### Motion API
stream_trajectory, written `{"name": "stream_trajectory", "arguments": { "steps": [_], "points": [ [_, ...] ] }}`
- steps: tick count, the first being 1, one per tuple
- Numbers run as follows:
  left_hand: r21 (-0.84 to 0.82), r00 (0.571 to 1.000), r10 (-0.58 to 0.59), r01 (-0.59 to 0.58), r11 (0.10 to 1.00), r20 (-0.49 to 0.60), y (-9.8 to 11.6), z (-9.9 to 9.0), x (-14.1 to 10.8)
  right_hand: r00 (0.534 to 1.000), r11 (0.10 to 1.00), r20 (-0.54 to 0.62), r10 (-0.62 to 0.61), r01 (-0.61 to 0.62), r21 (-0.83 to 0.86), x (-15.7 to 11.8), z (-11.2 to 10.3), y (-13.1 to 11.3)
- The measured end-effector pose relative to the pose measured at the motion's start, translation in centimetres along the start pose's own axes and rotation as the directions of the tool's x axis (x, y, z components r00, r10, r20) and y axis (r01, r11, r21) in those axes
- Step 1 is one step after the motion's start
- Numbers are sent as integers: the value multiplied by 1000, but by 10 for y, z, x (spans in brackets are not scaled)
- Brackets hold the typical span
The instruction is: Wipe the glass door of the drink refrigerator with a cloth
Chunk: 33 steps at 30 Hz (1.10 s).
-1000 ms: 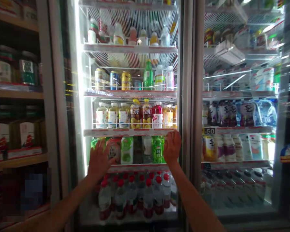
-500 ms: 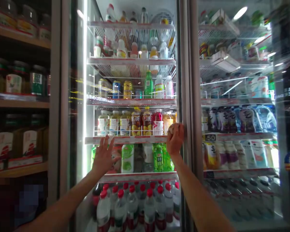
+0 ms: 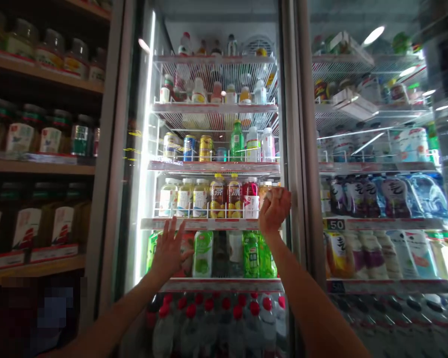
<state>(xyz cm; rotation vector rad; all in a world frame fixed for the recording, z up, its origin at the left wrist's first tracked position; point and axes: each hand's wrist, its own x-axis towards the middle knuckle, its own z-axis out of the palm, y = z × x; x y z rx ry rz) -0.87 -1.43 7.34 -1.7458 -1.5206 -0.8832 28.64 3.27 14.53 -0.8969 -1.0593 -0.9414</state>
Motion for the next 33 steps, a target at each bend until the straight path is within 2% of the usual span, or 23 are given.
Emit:
{"name": "stream_trajectory", "arguments": {
  "steps": [2,4,5,6,7,8,9,10,12,14,16,17,18,20,21,22,23,25,27,28,30,32,33],
  "points": [
    [-16,1000,-7,7,1000,2,1,0,-1,999,999,-29,25,-24,26,3,8,-16],
    [-36,1000,-8,7,999,-16,2,1,-2,987,988,79,-143,137,72,-8,10,-39],
    [-52,1000,-5,4,999,-27,1,1,-2,945,958,168,-281,265,113,-15,9,-47],
    [-75,999,-1,-2,997,-37,0,1,-1,875,909,252,-413,383,161,-21,6,-52],
    [-105,999,-1,-4,994,-52,-2,1,0,800,859,314,-512,471,201,-24,2,-51],
    [-137,997,-11,1,991,-74,-6,0,3,755,830,346,-558,514,217,-24,-1,-46],
    [-166,994,-32,14,986,-105,-10,-1,6,766,838,341,-545,509,196,-20,-3,-37],
    [-189,988,-62,35,981,-139,-16,-2,10,829,881,298,-473,452,142,-12,-4,-27],
    [-210,972,-140,100,973,-188,-27,-3,18,972,978,112,-206,206,16,7,1,-10],
    [-206,963,-190,150,967,-192,-38,-5,24,1000,1000,-19,-24,24,-17,21,11,-12],
    [-196,965,-197,162,967,-171,-44,-5,27,995,996,47,-85,84,23,20,22,-35],
    [-191,969,-189,157,969,-159,-46,-5,27,972,980,132,-194,186,70,14,25,-51],
    [-186,973,-178,150,971,-149,-47,-5,27,919,944,223,-325,301,136,7,27,-66],
    [-177,978,-161,137,975,-134,-48,-5,25,744,818,345,-573,493,296,-5,27,-86],
    [-173,979,-154,131,976,-130,-48,-6,24,683,771,359,-635,534,347,-8,25,-88],
    [-169,981,-149,127,977,-128,-48,-6,23,676,761,355,-646,540,359,-6,23,-84],
    [-166,981,-147,125,978,-127,-47,-7,23,723,795,337,-603,510,329,-1,20,-76],
    [-160,981,-144,123,979,-129,-46,-8,22,892,922,250,-378,339,186,16,16,-53],
    [-154,981,-146,125,980,-130,-44,-8,22,979,986,130,-159,149,81,31,16,-38],
    [-150,980,-149,130,980,-129,-43,-8,22,992,994,80,-98,93,63,34,18,-37],
    [-141,981,-158,141,980,-112,-42,-9,22,993,992,51,-102,98,79,28,23,-49],
    [-131,982,-162,149,980,-92,-41,-11,21,955,959,133,-265,247,141,10,28,-73],
    [-127,983,-161,149,981,-84,-42,-13,21,899,915,200,-390,354,192,0,29,-84]
  ]
}}
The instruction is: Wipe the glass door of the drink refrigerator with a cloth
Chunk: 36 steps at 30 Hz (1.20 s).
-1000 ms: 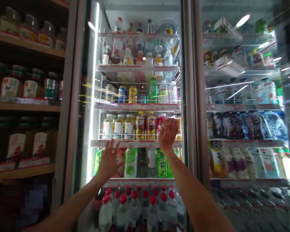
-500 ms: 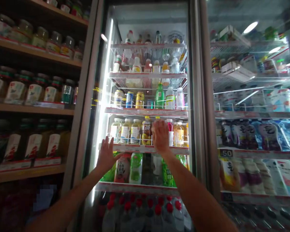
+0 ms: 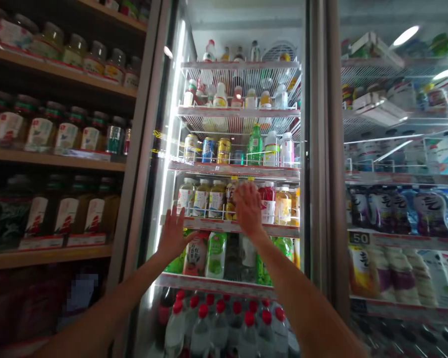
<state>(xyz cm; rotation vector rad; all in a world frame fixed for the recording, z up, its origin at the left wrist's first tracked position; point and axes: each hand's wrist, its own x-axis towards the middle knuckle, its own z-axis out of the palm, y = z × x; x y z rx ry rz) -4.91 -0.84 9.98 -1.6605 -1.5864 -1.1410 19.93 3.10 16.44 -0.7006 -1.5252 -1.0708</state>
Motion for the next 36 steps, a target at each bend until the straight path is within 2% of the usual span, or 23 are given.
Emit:
{"name": "stream_trajectory", "arguments": {
  "steps": [2,3,4,5,7,9,10,11,13,15,16,17,18,19,21,23,24,26,29,30,31,34,36],
  "points": [
    [7,1000,16,-16,1000,21,-3,-6,2,959,974,168,-227,220,60,-4,5,-16],
    [14,999,31,-31,999,30,-5,-9,4,934,958,215,-285,276,72,-2,5,-17],
    [24,998,45,-46,999,35,-7,-13,7,933,961,228,-277,272,54,2,5,-13],
    [39,998,52,-53,998,37,-9,-17,9,959,978,199,-204,206,8,8,4,-6],
    [72,999,15,-18,997,45,-14,-25,15,998,995,39,51,-47,-87,23,4,9],
    [89,996,-47,41,995,70,-17,-31,18,971,968,-97,220,-229,-102,35,7,14],
    [90,994,-64,56,994,89,-19,-33,19,970,968,-106,221,-231,-93,37,10,10],
    [88,992,-67,57,994,107,-20,-34,19,983,982,-73,167,-173,-79,37,14,2],
    [85,990,-41,30,996,132,-22,-37,16,996,998,69,-63,65,-21,31,20,-19],
    [92,986,-8,-8,996,164,-27,-38,12,912,937,212,-350,338,93,26,25,-37],
    [99,984,5,-23,995,176,-30,-39,9,856,893,254,-450,425,146,28,27,-43],
    [108,984,12,-31,994,178,-33,-39,7,829,872,270,-490,459,173,33,28,-46],
    [118,985,11,-31,993,170,-38,-38,5,848,886,260,-462,432,166,41,30,-46],
    [125,988,3,-23,992,156,-42,-38,3,901,927,225,-372,350,132,51,32,-46],
    [133,992,-13,-4,991,129,-51,-36,1,989,993,108,-104,98,60,73,39,-47],
    [136,990,-3,-16,991,140,-59,-36,-1,998,998,54,20,-22,50,85,48,-58],
    [138,988,12,-34,990,155,-62,-36,-2,997,998,75,-14,9,64,85,54,-67],
    [144,981,42,-70,987,189,-68,-38,-5,962,973,167,-215,197,120,76,63,-91],
    [158,973,55,-93,983,226,-80,-44,-12,791,833,266,-551,500,237,62,73,-124],
    [167,973,45,-85,982,227,-85,-46,-14,752,799,274,-600,545,256,63,76,-131],
    [179,974,32,-73,981,222,-90,-48,-16,747,794,273,-606,551,256,69,79,-137],
    [218,980,-18,-26,976,199,-106,-54,-20,855,887,248,-455,413,206,107,90,-150],
    [240,981,-49,2,971,189,-113,-60,-20,898,921,235,-373,328,208,135,100,-160]
  ]
}}
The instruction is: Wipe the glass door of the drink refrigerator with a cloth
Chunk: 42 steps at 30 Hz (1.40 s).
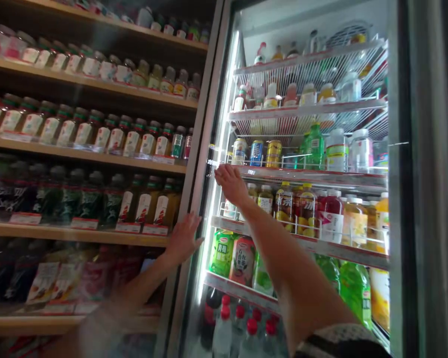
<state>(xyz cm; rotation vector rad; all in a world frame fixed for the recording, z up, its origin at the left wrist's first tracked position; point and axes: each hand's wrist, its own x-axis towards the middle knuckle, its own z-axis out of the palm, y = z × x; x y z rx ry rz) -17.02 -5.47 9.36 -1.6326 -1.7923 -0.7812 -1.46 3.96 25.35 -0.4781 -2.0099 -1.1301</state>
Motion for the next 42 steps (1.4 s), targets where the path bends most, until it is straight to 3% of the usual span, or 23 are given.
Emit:
{"name": "stream_trajectory", "arguments": {
  "steps": [2,4,8,10,12,13,16,19,21,25,27,30,33,38,40,42],
  "points": [
    [15,1000,-26,26,1000,-12,-6,-5,0,1000,999,-3,16,-16,31,19,7,-6],
    [26,998,-55,55,998,-26,-10,-9,1,1000,999,7,-24,24,47,19,17,-23],
    [43,991,-136,136,990,-23,-16,-14,2,961,962,67,-268,263,73,-23,35,-64],
    [49,989,-145,146,988,-24,-18,-16,3,919,924,104,-381,373,86,-44,34,-68],
    [46,990,-134,136,990,-35,-16,-17,6,905,913,122,-408,402,75,-51,24,-54],
    [42,991,-124,126,991,-45,-14,-17,9,922,930,116,-368,364,55,-50,16,-41],
    [23,994,-92,93,995,-64,-2,-19,18,997,997,29,-78,78,-26,-41,-9,3],
    [10,996,-43,44,999,-81,16,-21,26,993,992,-53,101,-105,-70,-52,-25,31],
    [4,996,-5,5,1000,-86,31,-22,30,995,992,-49,85,-89,-89,-73,-31,36],
    [-9,995,60,-61,998,-75,60,-25,36,996,991,49,-72,77,-114,-107,-50,53],
    [-14,993,86,-87,996,-79,74,-25,41,997,983,4,72,-71,-168,-110,-68,77],
    [-30,986,134,-138,990,-103,98,-26,47,938,912,-122,324,-344,-225,-116,-94,112],
    [-62,976,187,-194,979,-109,124,-26,49,947,919,-118,298,-318,-234,-147,-103,118],
    [-102,975,203,-211,972,-86,159,-21,47,993,970,62,99,-82,-229,-202,-109,108],
    [-85,973,194,-205,975,-127,167,-15,47,984,950,41,174,-157,-268,-201,-120,121],
    [-47,958,228,-240,970,-176,171,-9,48,944,893,-56,324,-325,-310,-194,-132,140]
  ]
}}
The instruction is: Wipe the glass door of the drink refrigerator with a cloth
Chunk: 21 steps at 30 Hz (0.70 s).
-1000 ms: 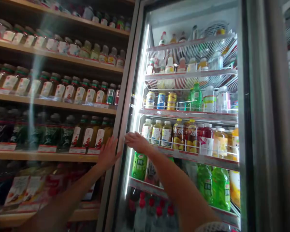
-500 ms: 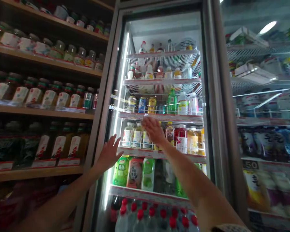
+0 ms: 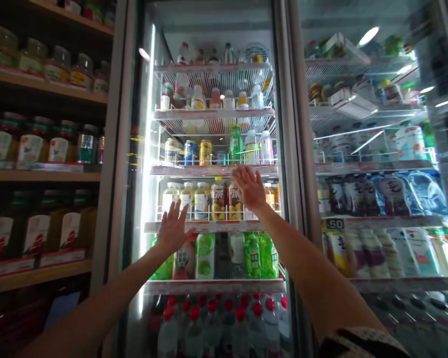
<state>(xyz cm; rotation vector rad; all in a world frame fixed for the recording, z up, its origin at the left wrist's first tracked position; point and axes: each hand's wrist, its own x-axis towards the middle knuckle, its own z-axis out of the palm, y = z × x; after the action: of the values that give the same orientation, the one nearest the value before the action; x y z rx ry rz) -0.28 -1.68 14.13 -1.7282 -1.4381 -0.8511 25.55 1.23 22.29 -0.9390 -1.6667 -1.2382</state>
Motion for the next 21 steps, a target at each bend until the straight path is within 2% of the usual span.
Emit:
{"name": "stream_trajectory", "arguments": {
  "steps": [1,3,6,8,10,12,14,16,18,21],
  "points": [
    [14,999,30,-29,999,-15,2,3,0,997,998,-21,69,-69,-12,4,-2,7],
    [34,998,61,-60,998,-28,7,8,-1,992,993,-41,117,-117,-9,-2,-3,13],
    [39,995,97,-96,995,-35,17,9,-2,999,1000,-35,21,-20,21,-43,-1,6],
    [31,986,162,-161,986,-27,25,8,-3,995,994,5,-103,103,34,-71,1,2],
    [17,978,207,-207,978,-5,33,7,-3,992,992,19,-126,126,25,-81,1,7],
    [5,978,207,-207,978,14,40,7,-2,1000,1000,-31,1,-1,-5,-68,-2,23],
    [4,982,189,-189,982,23,45,7,-2,982,987,-99,160,-162,-17,-45,-6,43],
    [6,984,178,-178,984,28,47,8,-3,966,973,-125,226,-229,-7,-31,-7,56],
    [5,984,173,-173,985,35,49,8,-7,960,970,-140,241,-243,4,-41,-6,57],
    [-3,982,179,-179,984,54,50,10,-17,959,971,-159,236,-240,-6,-99,-2,36]
  ]
}}
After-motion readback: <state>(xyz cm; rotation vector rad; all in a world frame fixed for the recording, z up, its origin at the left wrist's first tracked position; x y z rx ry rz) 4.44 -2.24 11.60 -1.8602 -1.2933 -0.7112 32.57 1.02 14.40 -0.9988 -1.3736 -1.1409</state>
